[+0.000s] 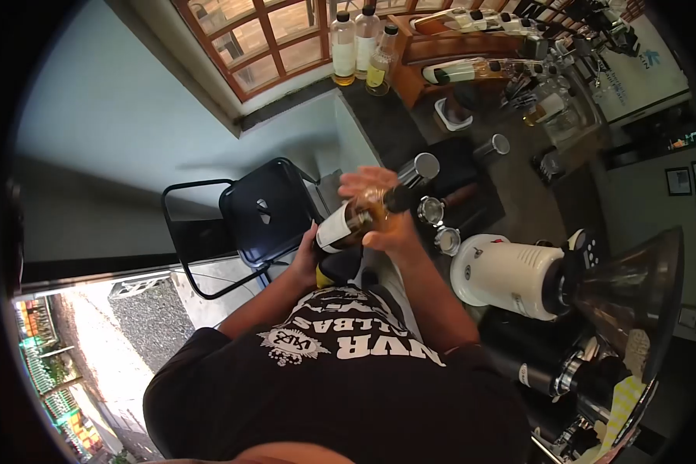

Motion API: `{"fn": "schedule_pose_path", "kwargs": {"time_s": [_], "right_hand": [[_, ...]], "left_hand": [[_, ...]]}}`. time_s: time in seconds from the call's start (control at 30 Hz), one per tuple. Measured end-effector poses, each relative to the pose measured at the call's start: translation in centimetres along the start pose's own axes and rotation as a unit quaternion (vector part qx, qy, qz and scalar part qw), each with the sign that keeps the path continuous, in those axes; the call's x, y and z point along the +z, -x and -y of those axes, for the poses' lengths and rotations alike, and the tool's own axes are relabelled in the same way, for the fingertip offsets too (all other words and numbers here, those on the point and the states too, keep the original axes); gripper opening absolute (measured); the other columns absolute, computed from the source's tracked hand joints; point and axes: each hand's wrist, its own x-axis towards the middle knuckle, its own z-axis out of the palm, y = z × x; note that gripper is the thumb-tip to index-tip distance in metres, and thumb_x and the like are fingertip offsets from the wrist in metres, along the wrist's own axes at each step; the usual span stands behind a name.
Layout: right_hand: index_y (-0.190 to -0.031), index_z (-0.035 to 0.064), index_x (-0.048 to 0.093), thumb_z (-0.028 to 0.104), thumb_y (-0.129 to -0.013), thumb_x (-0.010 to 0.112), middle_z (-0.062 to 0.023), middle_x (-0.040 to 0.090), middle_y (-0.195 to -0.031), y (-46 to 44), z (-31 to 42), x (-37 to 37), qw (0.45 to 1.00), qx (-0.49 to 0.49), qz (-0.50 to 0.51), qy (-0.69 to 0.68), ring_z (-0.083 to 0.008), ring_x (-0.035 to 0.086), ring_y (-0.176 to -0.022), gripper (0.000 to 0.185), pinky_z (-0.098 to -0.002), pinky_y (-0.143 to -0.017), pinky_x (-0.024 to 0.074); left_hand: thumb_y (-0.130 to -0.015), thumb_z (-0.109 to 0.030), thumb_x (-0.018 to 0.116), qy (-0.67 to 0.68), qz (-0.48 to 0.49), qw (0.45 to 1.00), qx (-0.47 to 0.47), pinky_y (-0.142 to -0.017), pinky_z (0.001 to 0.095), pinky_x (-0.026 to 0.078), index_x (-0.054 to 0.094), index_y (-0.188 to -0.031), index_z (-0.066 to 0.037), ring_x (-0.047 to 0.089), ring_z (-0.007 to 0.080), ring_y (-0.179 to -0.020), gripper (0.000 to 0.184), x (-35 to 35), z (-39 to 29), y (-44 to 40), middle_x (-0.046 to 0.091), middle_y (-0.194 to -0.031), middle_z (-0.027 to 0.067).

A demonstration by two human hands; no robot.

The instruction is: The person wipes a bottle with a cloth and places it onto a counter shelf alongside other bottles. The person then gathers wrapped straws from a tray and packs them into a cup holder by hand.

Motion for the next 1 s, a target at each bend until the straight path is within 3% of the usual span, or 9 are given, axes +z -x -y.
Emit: {"fn": "schedule_pose_path", "kwargs": {"time_s": [0.17, 0.27, 0.3, 0.4, 0.47, 0.53, 0.63, 0.83, 1.0], "right_hand": [[-0.145, 0.0016, 0.040, 0.033, -0.081, 0.086, -0.0132, 0.057, -0.130, -3.5, 0.7, -1.6, 0.956, -0.018, -0.172, 0.239, -0.0154, 0.061, -0.100, 0.086, -0.0282, -0.083, 0.0518], [-0.132, 0.0010, 0.054, 0.028, -0.084, 0.084, -0.0046, 0.060, -0.118, -6.0, 2.5, -1.3, 0.953, 0.023, -0.215, 0.213, -0.0060, 0.052, -0.082, 0.063, -0.0212, -0.066, 0.0442], [-0.119, 0.0000, 0.064, 0.028, -0.090, 0.079, -0.0012, 0.063, -0.104, -7.4, 2.8, -0.4, 0.940, -0.010, -0.250, 0.230, -0.0026, 0.051, -0.072, 0.043, -0.0158, -0.058, 0.0385], [-0.117, 0.0009, 0.066, 0.030, -0.096, 0.070, 0.0010, 0.064, -0.086, -10.1, 4.9, -0.6, 0.917, 0.064, -0.276, 0.281, -0.0026, 0.047, -0.063, 0.036, -0.0199, -0.058, 0.0403], [-0.098, 0.0035, 0.072, 0.027, -0.094, 0.072, 0.0029, 0.063, -0.077, -11.9, 5.8, -0.3, 0.903, 0.048, -0.288, 0.315, -0.0010, 0.048, -0.059, 0.024, -0.0186, -0.054, 0.0382], [-0.094, 0.0015, 0.070, 0.030, -0.086, 0.082, 0.0022, 0.064, -0.075, -13.0, 6.3, -1.1, 0.886, 0.088, -0.261, 0.372, -0.0011, 0.053, -0.058, 0.031, -0.0174, -0.050, 0.0404], [-0.093, 0.0010, 0.070, 0.030, -0.084, 0.084, 0.0012, 0.063, -0.073, -14.6, 6.9, -1.2, 0.843, 0.147, -0.220, 0.468, -0.0024, 0.055, -0.057, 0.033, -0.0182, -0.049, 0.0438], [-0.090, 0.0050, 0.062, 0.029, -0.091, 0.076, 0.0014, 0.059, -0.073, -17.6, 5.7, -3.1, 0.838, 0.170, -0.142, 0.498, -0.0031, 0.051, -0.056, 0.028, -0.0190, -0.050, 0.0429], [-0.084, 0.0084, 0.052, 0.041, -0.097, 0.067, 0.0032, 0.051, -0.067, -19.9, 4.4, -3.8, 0.845, 0.293, -0.245, 0.373, -0.0032, 0.040, -0.050, 0.038, -0.0205, -0.043, 0.0352]], "left_hand": [[-0.098, -0.045, 0.056, -0.028, 0.017, 0.997, 0.071, -0.113, 0.0406, 0.038, 0.044, -0.148, -0.006, 0.054, 0.0251, -0.129, 0.065, -2.3, -5.2, -1.6, 0.056, -0.142, 0.0114], [-0.096, -0.037, 0.062, -0.038, 0.034, 0.996, 0.074, -0.114, 0.0401, 0.037, 0.045, -0.147, -0.005, 0.051, 0.0247, -0.132, 0.063, -4.1, -8.0, -3.0, 0.056, -0.143, 0.0106], [-0.093, -0.027, 0.066, -0.038, 0.008, 0.997, 0.069, -0.113, 0.0413, 0.038, 0.042, -0.149, -0.009, 0.050, 0.0252, -0.132, 0.063, -4.1, -9.0, -3.4, 0.055, -0.142, 0.0099], [-0.088, -0.014, 0.070, -0.100, 0.015, 0.987, 0.126, -0.112, 0.0427, 0.039, 0.038, -0.150, -0.013, 0.051, 0.0262, -0.131, 0.070, -3.1, -11.0, -4.7, 0.054, -0.141, 0.0090], [-0.080, 0.008, 0.070, -0.082, -0.010, 0.990, 0.111, -0.110, 0.0416, 0.040, 0.034, -0.149, -0.018, 0.053, 0.0250, -0.127, 0.082, -2.6, -12.2, -5.1, 0.052, -0.139, 0.0086], [-0.077, 0.013, 0.069, -0.141, -0.031, 0.978, 0.150, -0.105, 0.0403, 0.045, 0.035, -0.147, -0.018, 0.056, 0.0234, -0.123, 0.083, -3.8, -12.6, -6.1, 0.054, -0.134, 0.0072], [-0.075, 0.015, 0.072, -0.187, -0.068, 0.962, 0.186, -0.099, 0.0382, 0.050, 0.036, -0.142, -0.015, 0.058, 0.0212, -0.117, 0.081, -2.0, -13.4, -5.8, 0.055, -0.128, 0.0058], [-0.076, 0.014, 0.075, -0.329, -0.052, 0.885, 0.326, -0.098, 0.0362, 0.053, 0.036, -0.137, -0.015, 0.058, 0.0212, -0.118, 0.078, -2.1, -14.6, -5.8, 0.052, -0.131, 0.0082], [-0.076, 0.012, 0.077, -0.387, -0.032, 0.813, 0.434, -0.100, 0.0364, 0.051, 0.036, -0.132, -0.013, 0.057, 0.0219, -0.119, 0.074, -1.6, -15.8, -6.0, 0.049, -0.132, 0.0102]]}}
